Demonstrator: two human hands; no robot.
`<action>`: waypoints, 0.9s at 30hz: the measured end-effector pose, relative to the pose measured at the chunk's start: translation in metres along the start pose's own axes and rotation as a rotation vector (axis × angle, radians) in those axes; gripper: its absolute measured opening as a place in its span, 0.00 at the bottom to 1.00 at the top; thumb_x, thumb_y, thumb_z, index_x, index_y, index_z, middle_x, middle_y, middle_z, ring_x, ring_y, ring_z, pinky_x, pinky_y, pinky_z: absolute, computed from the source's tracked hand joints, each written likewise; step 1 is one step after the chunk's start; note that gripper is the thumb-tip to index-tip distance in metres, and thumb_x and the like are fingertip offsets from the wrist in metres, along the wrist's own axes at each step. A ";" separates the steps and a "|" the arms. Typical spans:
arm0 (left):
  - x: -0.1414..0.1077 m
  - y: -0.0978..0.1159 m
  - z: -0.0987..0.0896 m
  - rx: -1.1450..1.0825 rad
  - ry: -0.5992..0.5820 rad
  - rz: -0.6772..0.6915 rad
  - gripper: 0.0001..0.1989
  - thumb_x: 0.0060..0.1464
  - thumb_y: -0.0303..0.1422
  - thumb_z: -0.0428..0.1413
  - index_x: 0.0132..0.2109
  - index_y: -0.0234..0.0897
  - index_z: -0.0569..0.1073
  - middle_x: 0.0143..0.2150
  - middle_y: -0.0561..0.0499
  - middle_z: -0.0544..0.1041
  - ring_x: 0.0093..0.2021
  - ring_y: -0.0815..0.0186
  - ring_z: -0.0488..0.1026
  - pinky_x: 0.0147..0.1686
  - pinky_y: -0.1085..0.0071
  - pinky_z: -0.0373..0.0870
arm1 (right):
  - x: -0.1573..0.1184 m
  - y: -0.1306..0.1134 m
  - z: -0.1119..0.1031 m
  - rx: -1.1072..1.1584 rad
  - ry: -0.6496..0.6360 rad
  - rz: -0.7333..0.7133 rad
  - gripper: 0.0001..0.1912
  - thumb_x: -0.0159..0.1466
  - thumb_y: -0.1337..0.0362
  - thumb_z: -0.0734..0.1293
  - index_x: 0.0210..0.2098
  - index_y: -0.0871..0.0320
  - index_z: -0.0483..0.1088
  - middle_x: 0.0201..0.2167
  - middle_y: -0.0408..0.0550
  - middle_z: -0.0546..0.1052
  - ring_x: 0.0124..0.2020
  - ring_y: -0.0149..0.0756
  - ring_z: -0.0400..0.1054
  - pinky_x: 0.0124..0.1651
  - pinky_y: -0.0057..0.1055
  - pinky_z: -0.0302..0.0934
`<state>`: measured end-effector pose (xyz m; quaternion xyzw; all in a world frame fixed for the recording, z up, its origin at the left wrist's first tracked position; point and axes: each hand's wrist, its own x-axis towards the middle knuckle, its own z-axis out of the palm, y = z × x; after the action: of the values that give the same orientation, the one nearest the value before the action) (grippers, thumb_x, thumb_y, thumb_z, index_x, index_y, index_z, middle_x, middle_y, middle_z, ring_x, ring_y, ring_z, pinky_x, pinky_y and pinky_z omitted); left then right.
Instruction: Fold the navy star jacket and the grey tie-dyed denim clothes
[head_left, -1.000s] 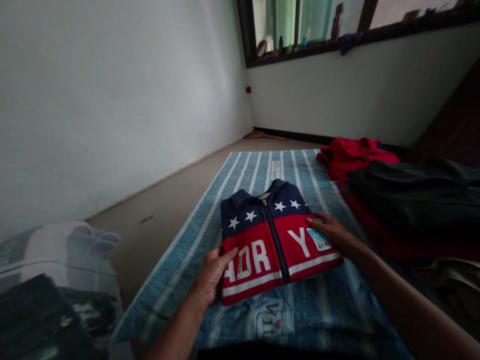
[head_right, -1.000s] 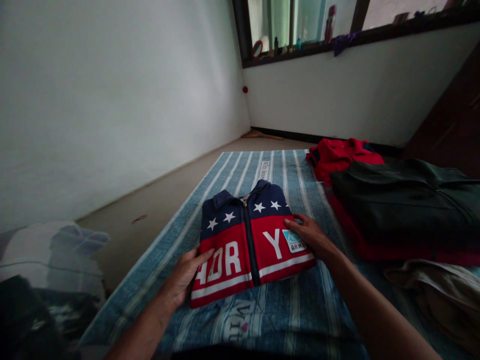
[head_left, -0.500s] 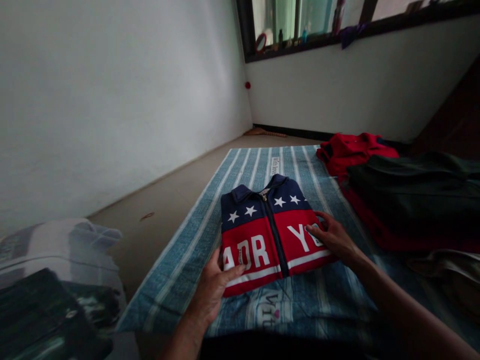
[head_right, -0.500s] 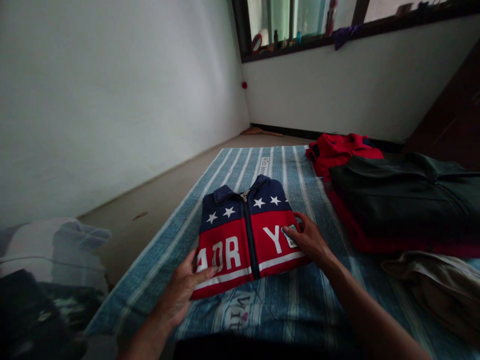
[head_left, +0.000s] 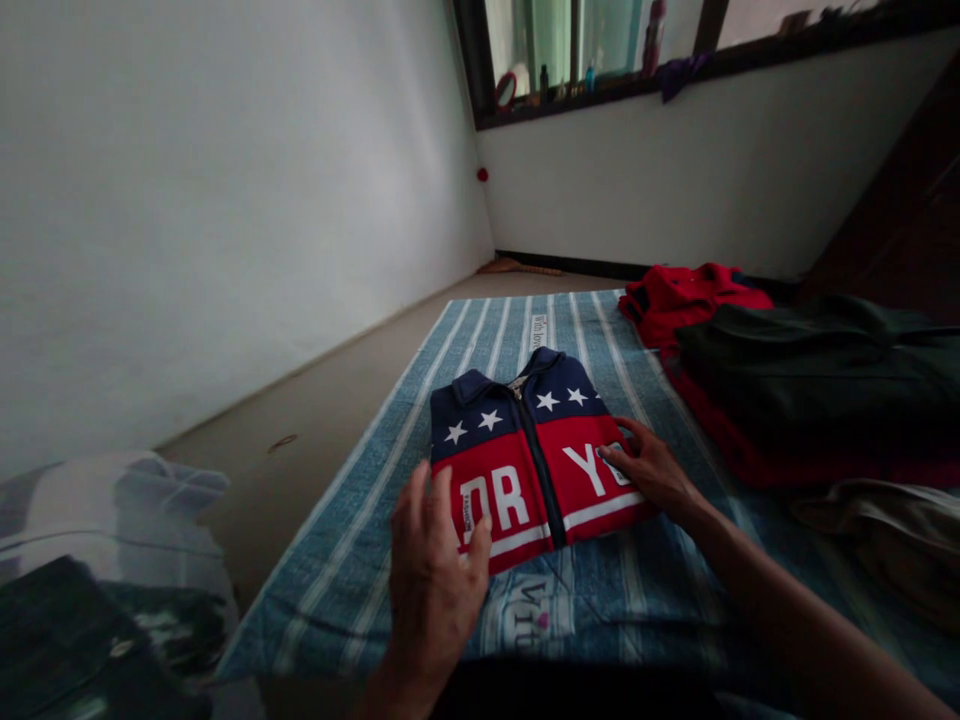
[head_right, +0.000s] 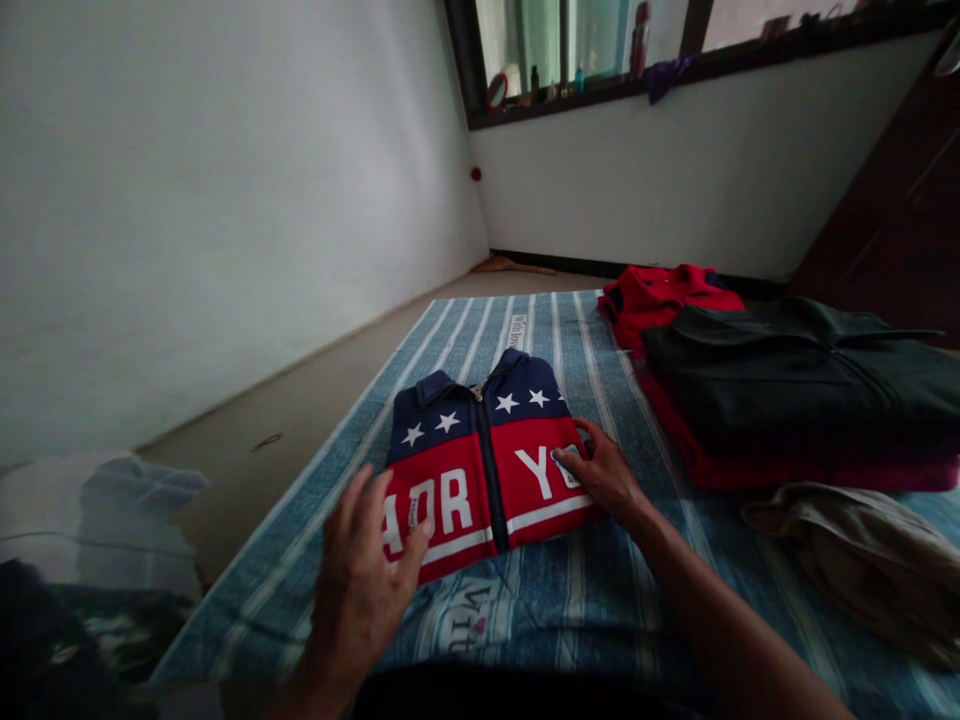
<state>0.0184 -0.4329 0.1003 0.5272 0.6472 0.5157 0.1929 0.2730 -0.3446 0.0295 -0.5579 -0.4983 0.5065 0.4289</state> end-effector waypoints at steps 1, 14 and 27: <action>0.001 0.008 0.009 0.036 -0.070 0.137 0.23 0.43 0.28 0.65 0.50 0.38 0.74 0.65 0.42 0.63 0.68 0.49 0.52 0.67 0.59 0.44 | 0.001 0.001 0.000 0.002 0.004 0.000 0.35 0.54 0.53 0.71 0.57 0.58 0.61 0.36 0.47 0.79 0.32 0.40 0.75 0.32 0.32 0.69; 0.032 -0.027 0.098 0.849 -0.700 0.833 0.34 0.64 0.49 0.41 0.69 0.32 0.47 0.72 0.40 0.41 0.71 0.56 0.34 0.66 0.49 0.38 | 0.002 0.008 -0.003 -0.098 0.015 -0.056 0.34 0.56 0.51 0.70 0.58 0.58 0.61 0.36 0.46 0.78 0.31 0.39 0.74 0.31 0.31 0.68; 0.034 -0.017 0.091 0.784 -0.803 0.792 0.38 0.61 0.54 0.40 0.70 0.36 0.45 0.72 0.37 0.40 0.71 0.52 0.35 0.66 0.47 0.38 | 0.002 0.011 -0.001 -0.077 0.021 -0.059 0.36 0.56 0.48 0.70 0.57 0.60 0.62 0.40 0.51 0.79 0.37 0.44 0.75 0.35 0.33 0.69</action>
<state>0.0697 -0.3590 0.0599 0.9052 0.4231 0.0395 0.0098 0.2757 -0.3438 0.0184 -0.5643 -0.5289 0.4683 0.4272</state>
